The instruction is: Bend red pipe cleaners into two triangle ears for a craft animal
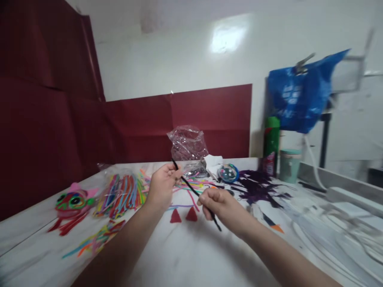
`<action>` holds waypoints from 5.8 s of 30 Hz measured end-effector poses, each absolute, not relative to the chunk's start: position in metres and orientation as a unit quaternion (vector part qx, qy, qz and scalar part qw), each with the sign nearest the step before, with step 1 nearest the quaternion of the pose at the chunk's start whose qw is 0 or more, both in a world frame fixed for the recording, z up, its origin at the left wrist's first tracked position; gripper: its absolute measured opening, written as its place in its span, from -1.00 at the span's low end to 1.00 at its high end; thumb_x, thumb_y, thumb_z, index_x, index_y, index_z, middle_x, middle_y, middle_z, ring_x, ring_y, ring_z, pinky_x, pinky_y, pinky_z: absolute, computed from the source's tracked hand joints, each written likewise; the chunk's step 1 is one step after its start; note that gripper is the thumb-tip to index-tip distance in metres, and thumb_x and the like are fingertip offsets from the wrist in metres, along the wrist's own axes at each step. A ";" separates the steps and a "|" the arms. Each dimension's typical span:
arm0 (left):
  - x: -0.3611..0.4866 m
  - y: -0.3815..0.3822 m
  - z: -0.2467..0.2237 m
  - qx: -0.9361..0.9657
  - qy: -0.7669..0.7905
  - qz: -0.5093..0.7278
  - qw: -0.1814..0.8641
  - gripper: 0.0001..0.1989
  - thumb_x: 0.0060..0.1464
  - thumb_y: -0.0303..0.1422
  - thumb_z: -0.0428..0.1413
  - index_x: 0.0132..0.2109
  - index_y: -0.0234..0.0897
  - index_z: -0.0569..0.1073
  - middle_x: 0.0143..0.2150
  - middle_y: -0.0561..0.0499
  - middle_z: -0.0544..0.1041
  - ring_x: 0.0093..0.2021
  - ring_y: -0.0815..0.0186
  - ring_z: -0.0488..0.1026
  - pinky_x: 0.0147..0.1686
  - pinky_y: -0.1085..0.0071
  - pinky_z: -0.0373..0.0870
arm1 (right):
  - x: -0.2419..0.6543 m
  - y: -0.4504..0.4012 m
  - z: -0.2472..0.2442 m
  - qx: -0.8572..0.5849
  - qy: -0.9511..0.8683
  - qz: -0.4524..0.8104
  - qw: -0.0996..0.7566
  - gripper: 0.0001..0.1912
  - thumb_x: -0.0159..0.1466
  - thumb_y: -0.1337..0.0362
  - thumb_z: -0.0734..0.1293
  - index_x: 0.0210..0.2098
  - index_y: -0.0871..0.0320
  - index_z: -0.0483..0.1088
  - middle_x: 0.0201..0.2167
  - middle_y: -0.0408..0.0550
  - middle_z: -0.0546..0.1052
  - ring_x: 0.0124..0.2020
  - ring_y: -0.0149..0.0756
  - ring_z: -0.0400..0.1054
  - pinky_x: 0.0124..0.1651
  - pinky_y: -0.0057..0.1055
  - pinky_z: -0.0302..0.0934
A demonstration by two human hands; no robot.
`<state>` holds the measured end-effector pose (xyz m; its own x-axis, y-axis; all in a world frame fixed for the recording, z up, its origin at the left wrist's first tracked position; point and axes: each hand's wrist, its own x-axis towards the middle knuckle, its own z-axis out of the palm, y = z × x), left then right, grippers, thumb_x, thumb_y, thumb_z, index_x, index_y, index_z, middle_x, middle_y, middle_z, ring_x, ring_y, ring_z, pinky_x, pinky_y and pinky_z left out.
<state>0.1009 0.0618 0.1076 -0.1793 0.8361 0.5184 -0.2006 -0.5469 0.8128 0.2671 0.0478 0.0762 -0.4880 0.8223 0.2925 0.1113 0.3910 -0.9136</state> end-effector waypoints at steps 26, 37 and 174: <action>0.074 0.094 0.089 0.587 0.351 0.547 0.482 -0.78 -0.18 -0.30 0.20 -0.40 -0.41 0.52 -0.54 -0.02 0.48 -0.62 0.49 0.24 -0.55 0.50 0.17 | 0.242 0.066 0.041 -0.310 -0.611 0.581 0.439 -0.65 0.05 0.03 0.35 -0.54 0.20 0.27 -0.73 -0.23 0.36 -0.72 -0.55 0.08 -0.63 -0.55 -0.10; 0.073 0.103 0.086 0.485 0.298 0.671 0.476 -0.79 -0.23 -0.33 0.23 -0.58 -0.37 0.38 -0.68 0.14 0.32 -0.66 0.56 0.17 -0.59 0.58 0.14 | 0.241 0.063 0.036 -0.285 -0.659 0.573 0.395 -0.60 0.09 -0.03 0.30 -0.57 0.21 0.27 -0.75 -0.26 0.29 -0.71 -0.56 0.03 -0.61 -0.53 -0.14; 0.067 0.127 0.037 0.540 0.489 0.446 0.519 -0.73 -0.12 -0.42 0.16 -0.68 -0.36 0.34 -0.81 0.16 0.20 -0.80 0.57 0.04 -0.74 0.58 0.07 | 0.223 0.062 -0.010 -0.389 -0.671 0.501 0.383 -0.53 0.04 -0.14 0.25 -0.63 0.12 0.08 -0.78 -0.30 0.16 -0.73 -0.54 -0.07 -0.63 -0.50 -0.21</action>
<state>0.0671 0.1269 0.0372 0.1227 0.9921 -0.0266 0.0650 0.0187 0.9977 0.2229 0.0620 -0.0095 -0.4029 0.9067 0.1245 0.1382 0.1947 -0.9711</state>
